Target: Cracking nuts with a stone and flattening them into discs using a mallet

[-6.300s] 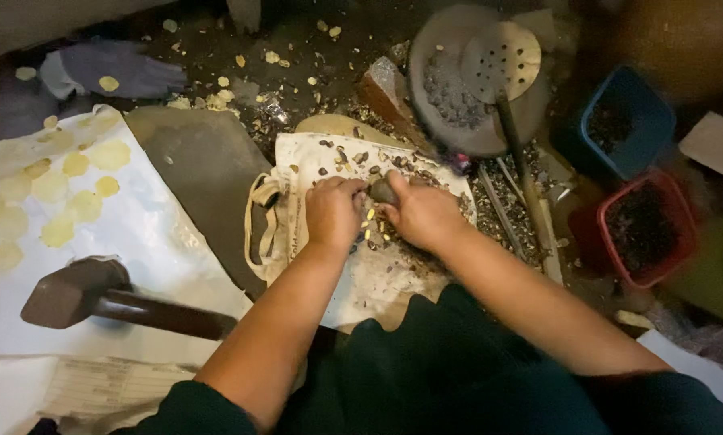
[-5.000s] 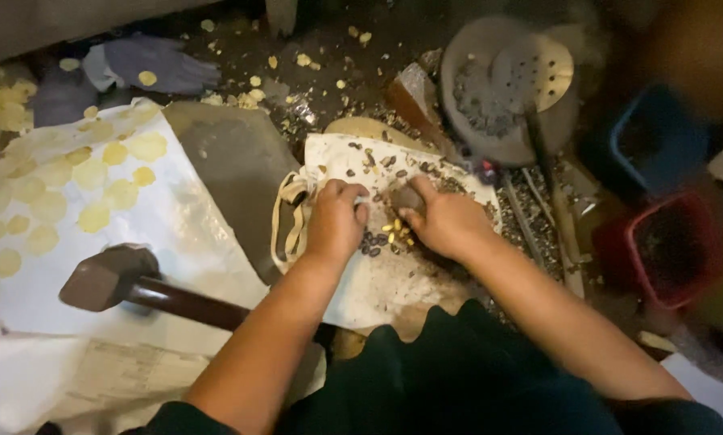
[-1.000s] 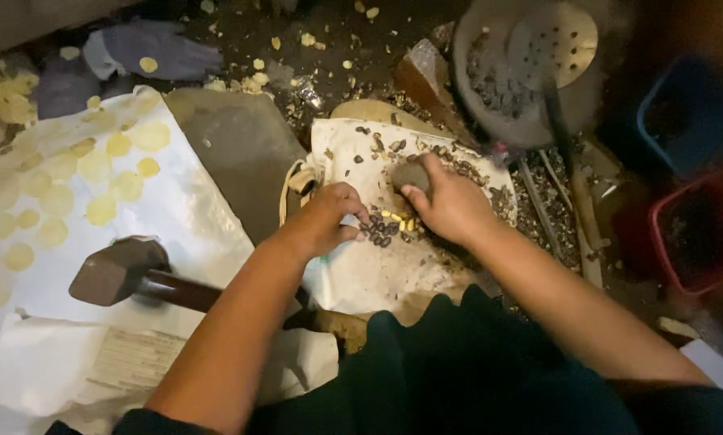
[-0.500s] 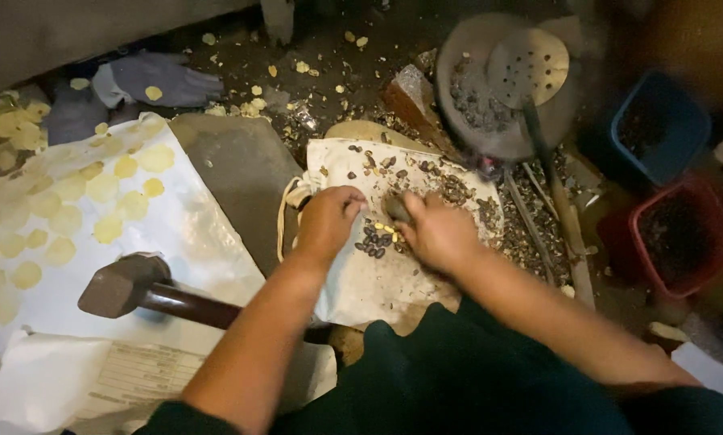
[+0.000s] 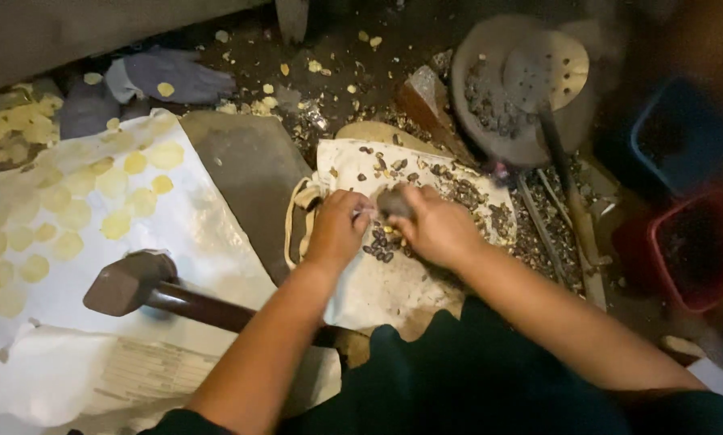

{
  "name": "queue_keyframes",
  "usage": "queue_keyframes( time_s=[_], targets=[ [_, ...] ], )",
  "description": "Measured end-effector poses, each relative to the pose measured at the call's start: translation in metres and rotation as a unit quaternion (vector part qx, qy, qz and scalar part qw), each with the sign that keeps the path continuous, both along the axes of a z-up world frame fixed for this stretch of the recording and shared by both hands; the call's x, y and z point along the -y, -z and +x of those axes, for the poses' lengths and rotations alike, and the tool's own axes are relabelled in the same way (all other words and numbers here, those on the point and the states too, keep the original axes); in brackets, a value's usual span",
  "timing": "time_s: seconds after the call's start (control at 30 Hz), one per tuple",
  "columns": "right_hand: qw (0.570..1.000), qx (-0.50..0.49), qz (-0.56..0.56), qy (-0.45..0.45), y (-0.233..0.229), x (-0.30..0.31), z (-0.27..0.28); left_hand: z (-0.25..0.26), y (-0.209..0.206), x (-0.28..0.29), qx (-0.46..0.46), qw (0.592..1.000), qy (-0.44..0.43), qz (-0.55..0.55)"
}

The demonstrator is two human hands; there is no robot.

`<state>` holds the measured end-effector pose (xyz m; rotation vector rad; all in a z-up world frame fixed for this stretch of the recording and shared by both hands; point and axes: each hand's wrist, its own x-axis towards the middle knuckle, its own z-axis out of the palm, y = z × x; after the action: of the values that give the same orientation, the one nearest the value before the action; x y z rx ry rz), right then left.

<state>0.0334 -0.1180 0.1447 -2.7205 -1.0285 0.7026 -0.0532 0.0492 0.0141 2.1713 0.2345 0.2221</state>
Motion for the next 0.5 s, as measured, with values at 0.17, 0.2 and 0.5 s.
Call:
queue_keyframes(
  time_s=[0.17, 0.2, 0.5],
  targets=[
    [0.996, -0.022, -0.012, 0.088, 0.015, 0.003, 0.02, -0.001, -0.011, -0.034, 0.035, 0.978, 0.205, -0.028],
    [0.996, -0.029, -0.031, 0.081, 0.017, 0.004, 0.018, -0.005, -0.019, -0.033, 0.028, 0.969, 0.243, -0.014],
    [0.995, -0.028, -0.075, 0.065, 0.001, 0.014, -0.001, 0.02, 0.006, -0.016, -0.008, 0.996, 0.039, 0.076]
  ],
)
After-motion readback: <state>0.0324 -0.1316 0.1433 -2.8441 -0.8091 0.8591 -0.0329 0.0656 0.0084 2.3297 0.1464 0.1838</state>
